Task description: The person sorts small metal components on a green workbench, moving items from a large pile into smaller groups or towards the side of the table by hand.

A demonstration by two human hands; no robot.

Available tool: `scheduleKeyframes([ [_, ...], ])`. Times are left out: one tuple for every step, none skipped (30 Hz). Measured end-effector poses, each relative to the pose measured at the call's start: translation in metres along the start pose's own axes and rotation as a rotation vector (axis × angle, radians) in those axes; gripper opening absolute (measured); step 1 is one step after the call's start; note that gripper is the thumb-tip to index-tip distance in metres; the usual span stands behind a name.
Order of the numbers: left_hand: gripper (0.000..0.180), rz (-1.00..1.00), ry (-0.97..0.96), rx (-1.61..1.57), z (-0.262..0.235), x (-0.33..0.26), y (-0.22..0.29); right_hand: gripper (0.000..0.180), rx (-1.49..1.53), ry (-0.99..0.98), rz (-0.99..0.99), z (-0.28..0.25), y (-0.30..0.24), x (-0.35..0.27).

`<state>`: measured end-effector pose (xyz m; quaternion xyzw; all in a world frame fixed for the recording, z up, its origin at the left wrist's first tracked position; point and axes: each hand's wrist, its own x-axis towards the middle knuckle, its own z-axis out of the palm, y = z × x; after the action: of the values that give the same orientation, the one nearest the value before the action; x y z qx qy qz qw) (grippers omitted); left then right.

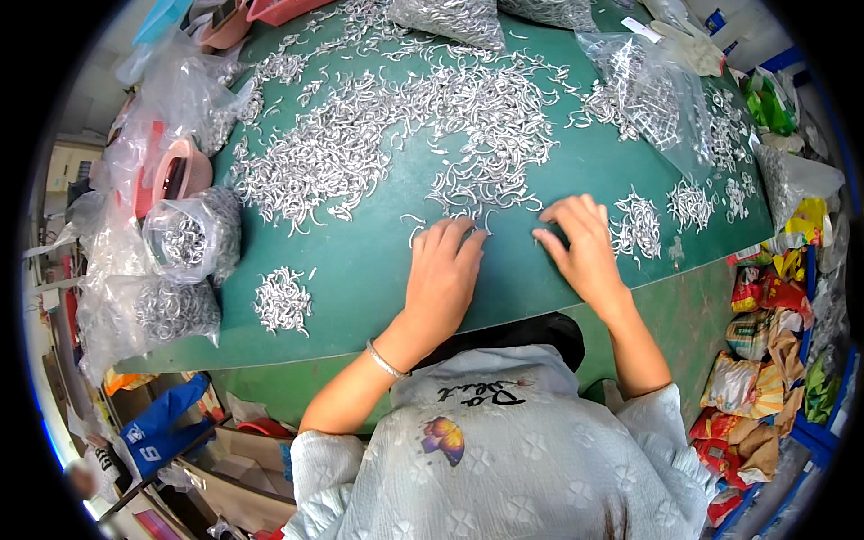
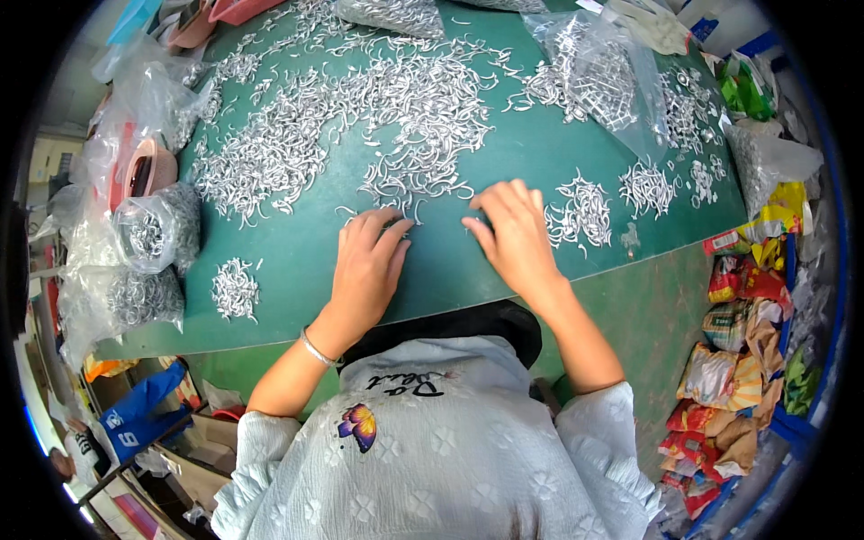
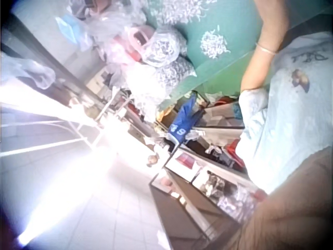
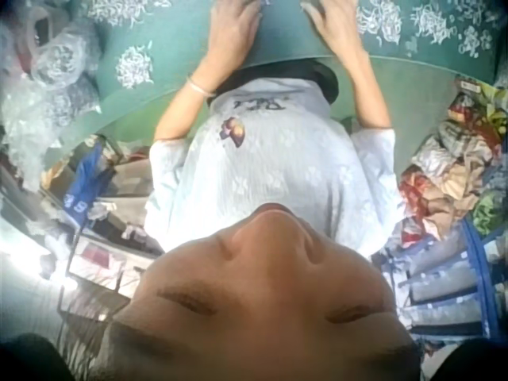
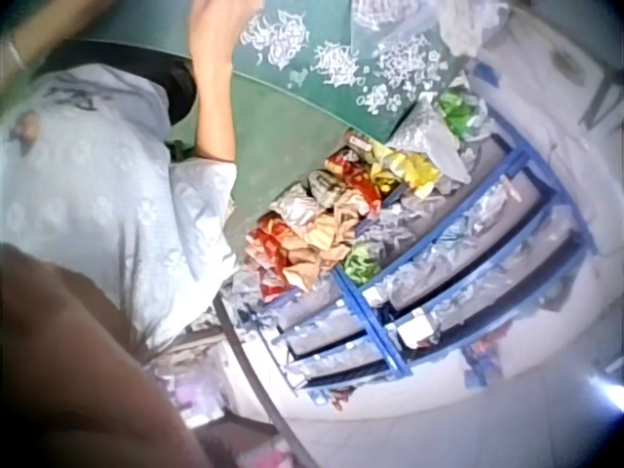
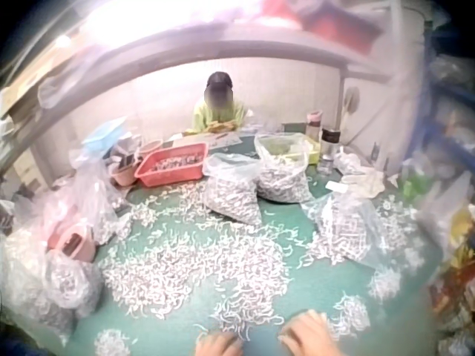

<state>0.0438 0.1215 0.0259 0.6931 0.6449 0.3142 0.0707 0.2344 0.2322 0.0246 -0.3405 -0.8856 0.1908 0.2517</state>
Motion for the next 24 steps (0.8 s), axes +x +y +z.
scheduleKeyframes([
  [0.031,0.013,-0.006,0.011,0.002,0.002,0.0,0.017,-0.037,0.04,-0.002,0.001,-0.001,0.004],
  [0.032,0.029,-0.015,0.021,0.005,0.006,0.0,0.017,-0.074,0.083,-0.001,0.003,-0.004,0.011],
  [0.033,0.045,-0.025,0.032,0.007,0.009,-0.001,0.017,-0.11,0.126,0.002,0.006,-0.006,0.016],
  [0.032,0.04,-0.024,0.037,0.008,0.011,-0.002,0.015,-0.207,0.075,-0.034,0.013,-0.004,0.016],
  [0.032,0.037,-0.021,0.043,0.009,0.014,-0.004,0.014,-0.21,0.054,-0.037,0.014,-0.005,0.015],
  [0.032,0.034,-0.019,0.048,0.009,0.016,-0.005,0.013,-0.212,0.035,-0.038,0.014,-0.007,0.012],
  [0.032,0.008,-0.016,0.059,0.007,0.016,-0.005,0.013,-0.215,0.015,-0.039,0.014,-0.009,0.009],
  [0.033,-0.02,-0.012,0.067,0.002,0.014,-0.006,0.013,-0.163,-0.019,-0.055,0.008,-0.008,0.003],
  [0.033,-0.043,-0.006,0.07,-0.001,0.012,-0.007,0.013,-0.16,-0.024,-0.043,0.0,-0.006,-0.004],
  [0.033,-0.035,0.003,0.056,-0.002,0.012,-0.006,0.013,-0.157,-0.028,-0.029,-0.009,-0.003,-0.011],
  [0.032,-0.013,-0.008,0.003,0.0,0.012,-0.004,0.014,-0.151,-0.036,-0.015,-0.016,0.001,-0.018],
  [0.032,0.009,-0.02,-0.051,0.004,0.013,0.0,0.015,-0.129,-0.01,-0.013,-0.022,0.006,-0.025],
  [0.032,0.032,-0.032,-0.104,0.009,0.014,0.004,0.016,-0.126,0.033,0.0,-0.024,0.008,-0.028],
  [0.032,0.1,-0.05,-0.118,0.017,0.017,0.008,0.017,-0.12,0.076,0.012,-0.028,0.006,-0.03],
  [0.031,0.143,-0.058,-0.14,0.026,0.025,0.013,0.017,-0.116,0.123,0.025,-0.03,0.006,-0.032],
  [0.03,0.185,-0.065,-0.162,0.035,0.034,0.019,0.018,-0.099,0.121,0.021,-0.03,0.005,-0.034],
  [0.029,0.229,-0.068,-0.181,0.041,0.042,0.024,0.019,-0.123,0.171,0.068,-0.029,0.008,-0.037],
  [0.026,0.236,-0.123,-0.148,0.045,0.046,0.027,0.019,-0.148,0.221,0.114,-0.027,0.013,-0.043],
  [0.024,0.241,-0.177,-0.114,0.049,0.049,0.03,0.02,-0.171,0.27,0.158,-0.026,0.016,-0.045],
  [0.022,0.246,-0.236,-0.079,0.053,0.05,0.03,0.019,-0.211,0.296,0.224,-0.027,0.018,-0.047],
  [0.021,0.231,-0.196,-0.104,0.057,0.05,0.028,0.019,-0.212,0.268,0.194,-0.029,0.019,-0.045],
  [0.019,0.213,-0.156,-0.129,0.061,0.049,0.023,0.019,-0.212,0.239,0.163,-0.031,0.02,-0.04],
  [0.018,0.2,-0.125,-0.15,0.06,0.048,0.02,0.02,-0.208,0.215,0.141,-0.032,0.02,-0.036],
  [0.018,0.185,-0.104,-0.161,0.059,0.047,0.019,0.019,-0.161,0.188,0.089,-0.031,0.018,-0.027],
])
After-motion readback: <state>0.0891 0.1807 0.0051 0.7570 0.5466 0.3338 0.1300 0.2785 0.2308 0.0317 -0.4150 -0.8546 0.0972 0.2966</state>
